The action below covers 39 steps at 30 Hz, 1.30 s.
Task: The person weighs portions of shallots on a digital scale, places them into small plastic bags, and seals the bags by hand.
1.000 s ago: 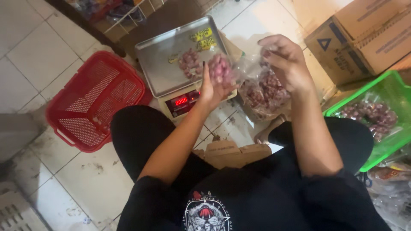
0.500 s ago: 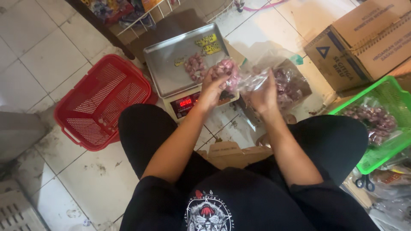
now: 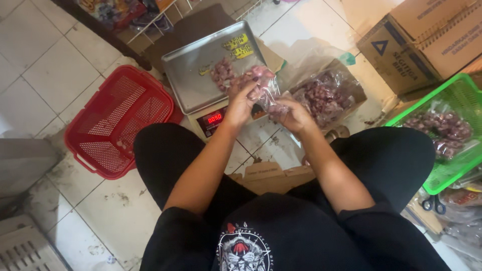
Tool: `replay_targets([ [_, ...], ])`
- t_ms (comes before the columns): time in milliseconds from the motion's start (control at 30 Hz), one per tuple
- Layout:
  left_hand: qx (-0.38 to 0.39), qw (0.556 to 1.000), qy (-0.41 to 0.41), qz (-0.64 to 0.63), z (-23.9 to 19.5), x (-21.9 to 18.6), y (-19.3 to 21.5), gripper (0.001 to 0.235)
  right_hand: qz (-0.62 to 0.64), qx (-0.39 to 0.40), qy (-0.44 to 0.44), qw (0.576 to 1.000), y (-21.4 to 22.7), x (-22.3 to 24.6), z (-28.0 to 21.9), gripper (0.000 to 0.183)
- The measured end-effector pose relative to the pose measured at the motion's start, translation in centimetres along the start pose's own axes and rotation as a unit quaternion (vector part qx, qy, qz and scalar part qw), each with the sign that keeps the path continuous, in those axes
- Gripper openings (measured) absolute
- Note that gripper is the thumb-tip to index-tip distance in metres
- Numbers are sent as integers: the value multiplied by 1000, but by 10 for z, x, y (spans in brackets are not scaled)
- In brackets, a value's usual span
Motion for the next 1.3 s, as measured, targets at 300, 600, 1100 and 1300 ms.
replay_targets([
  [300, -77, 982, 25, 170, 17, 76, 66, 36, 58, 10, -11, 998, -5, 34, -9, 19],
  [600, 99, 890, 52, 443, -5, 117, 33, 58, -11, -72, -12, 997, 4, 13, -4, 20],
  [1100, 151, 742, -113, 643, -33, 21, -21, 77, -50, 20, -24, 998, -10, -4, -10, 20],
  [1300, 102, 670, -210, 704, -33, 2, -23, 34, -125, -31, -55, 990, -32, 7, -22, 10],
])
Point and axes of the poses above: each hand's wrist, its own z-axis towards the middle knuckle, its own y-axis out of the back of the hand, x = y × z, the point moved 4 cm from there along z, towards the middle knuckle, and after that the axes turned 13 degrees about z, right-handed, at the moved point
